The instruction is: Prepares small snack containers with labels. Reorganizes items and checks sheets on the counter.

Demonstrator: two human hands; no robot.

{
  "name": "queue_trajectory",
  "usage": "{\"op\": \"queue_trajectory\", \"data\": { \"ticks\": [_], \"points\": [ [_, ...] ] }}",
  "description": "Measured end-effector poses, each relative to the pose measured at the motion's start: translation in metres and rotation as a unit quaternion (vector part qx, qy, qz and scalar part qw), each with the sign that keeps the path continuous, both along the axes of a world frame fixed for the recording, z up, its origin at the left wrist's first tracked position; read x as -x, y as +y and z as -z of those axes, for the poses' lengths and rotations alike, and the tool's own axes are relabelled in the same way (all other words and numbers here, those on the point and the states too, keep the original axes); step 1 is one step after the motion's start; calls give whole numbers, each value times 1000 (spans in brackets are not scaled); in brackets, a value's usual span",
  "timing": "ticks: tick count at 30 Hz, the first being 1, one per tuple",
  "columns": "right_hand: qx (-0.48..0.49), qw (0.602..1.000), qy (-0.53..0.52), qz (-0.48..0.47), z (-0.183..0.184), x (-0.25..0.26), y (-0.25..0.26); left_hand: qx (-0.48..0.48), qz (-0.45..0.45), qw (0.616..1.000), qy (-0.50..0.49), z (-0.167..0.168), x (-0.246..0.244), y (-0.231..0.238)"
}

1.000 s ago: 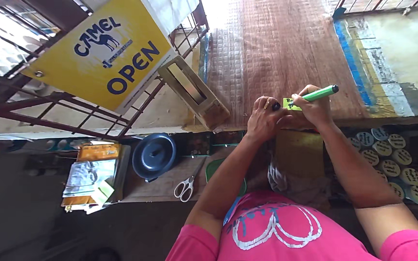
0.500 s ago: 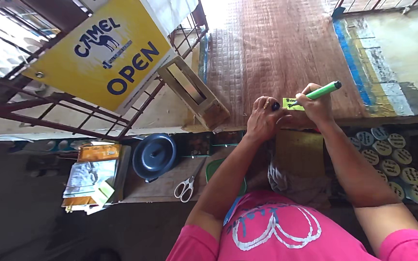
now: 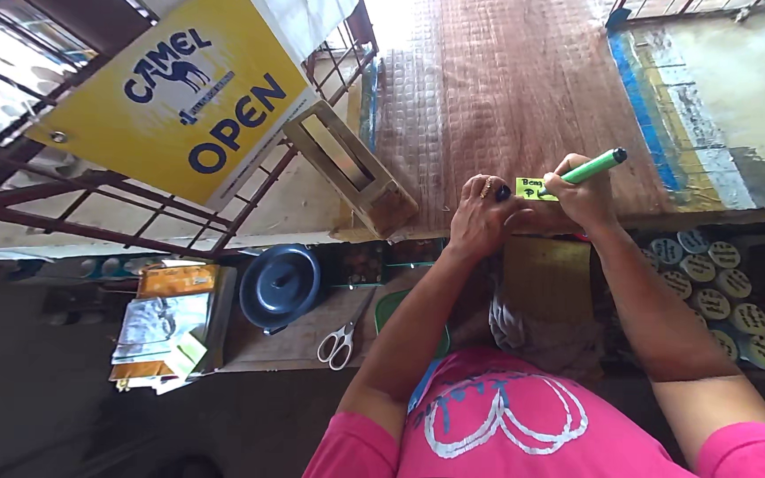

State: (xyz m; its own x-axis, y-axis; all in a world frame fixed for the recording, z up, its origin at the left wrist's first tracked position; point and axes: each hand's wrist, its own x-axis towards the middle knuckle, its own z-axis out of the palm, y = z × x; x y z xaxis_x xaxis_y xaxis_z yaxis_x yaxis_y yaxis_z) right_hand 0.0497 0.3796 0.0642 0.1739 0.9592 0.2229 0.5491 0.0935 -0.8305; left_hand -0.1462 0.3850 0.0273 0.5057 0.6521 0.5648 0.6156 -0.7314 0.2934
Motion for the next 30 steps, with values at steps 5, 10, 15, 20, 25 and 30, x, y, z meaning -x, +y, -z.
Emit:
{"op": "queue_trajectory", "data": {
  "ticks": [5, 10, 15, 20, 25, 30],
  "points": [
    [-17, 999, 37, 19, 0, -1, 2, -1, -2, 1000, -4, 0, 0, 0],
    [-11, 1000, 15, 14, -1, 0, 1, 2, -4, 1000, -2, -2, 0, -1],
    [-23, 999, 15, 18, 2, -2, 1, 4, -4, 1000, -4, -3, 0, -1],
    [-39, 999, 16, 5, 3, -2, -1, 9, -2, 1000, -4, -4, 0, -1],
    [-26, 999, 19, -12, 1, -2, -4, 5, -2, 1000, 2, -4, 0, -1],
    [-18, 999, 14, -22, 0, -2, -4, 6, 0, 1000, 2, -4, 0, -1]
  ]
}}
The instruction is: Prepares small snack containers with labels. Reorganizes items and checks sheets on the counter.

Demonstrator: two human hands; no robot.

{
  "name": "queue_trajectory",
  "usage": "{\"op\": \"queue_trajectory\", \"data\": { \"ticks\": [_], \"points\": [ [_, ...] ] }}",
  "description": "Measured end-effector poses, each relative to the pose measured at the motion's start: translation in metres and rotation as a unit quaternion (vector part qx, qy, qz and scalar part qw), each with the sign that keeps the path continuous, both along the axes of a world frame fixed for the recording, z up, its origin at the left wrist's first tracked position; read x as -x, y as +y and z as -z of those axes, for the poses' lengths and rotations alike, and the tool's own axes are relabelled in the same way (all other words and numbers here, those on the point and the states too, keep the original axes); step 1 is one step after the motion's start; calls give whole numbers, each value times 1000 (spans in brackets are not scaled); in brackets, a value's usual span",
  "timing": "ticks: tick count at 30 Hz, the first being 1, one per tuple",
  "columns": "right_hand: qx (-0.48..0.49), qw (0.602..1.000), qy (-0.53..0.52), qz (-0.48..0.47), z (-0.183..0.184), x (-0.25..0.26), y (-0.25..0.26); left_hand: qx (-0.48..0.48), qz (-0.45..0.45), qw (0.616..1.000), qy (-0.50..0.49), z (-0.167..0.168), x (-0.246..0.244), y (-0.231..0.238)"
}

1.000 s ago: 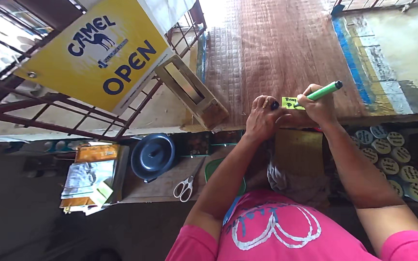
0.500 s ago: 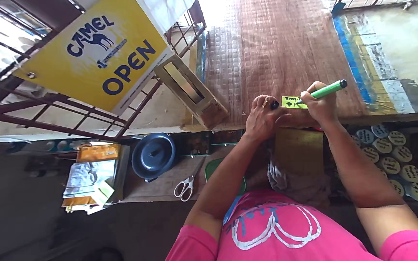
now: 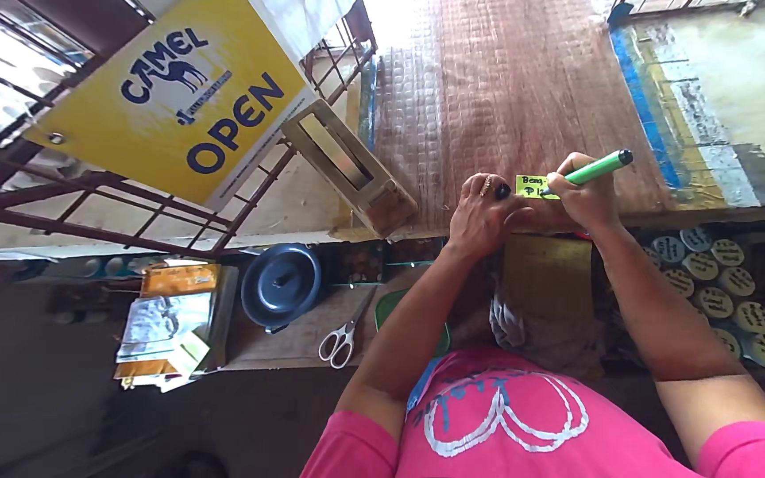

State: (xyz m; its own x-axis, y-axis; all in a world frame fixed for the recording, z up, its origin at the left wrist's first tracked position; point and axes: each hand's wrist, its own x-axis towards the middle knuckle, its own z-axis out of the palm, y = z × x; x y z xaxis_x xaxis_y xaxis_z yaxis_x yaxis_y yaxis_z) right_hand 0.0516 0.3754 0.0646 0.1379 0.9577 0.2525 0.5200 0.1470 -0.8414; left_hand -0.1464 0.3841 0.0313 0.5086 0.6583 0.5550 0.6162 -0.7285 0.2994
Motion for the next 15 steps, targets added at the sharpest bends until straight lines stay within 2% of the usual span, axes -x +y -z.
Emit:
{"op": "queue_trajectory", "data": {
  "ticks": [6, 11, 15],
  "points": [
    [4, 1000, 0, 14, 0, -2, 2, 3, 1, 1000, -5, 0, 0, 0],
    [-13, 993, 116, 15, 3, -7, 5, 3, -3, 1000, -12, 1, -1, 0],
    [-4, 993, 117, 21, 1, -5, 7, -43, 22, 998, -27, 3, -9, -2]
  ]
}}
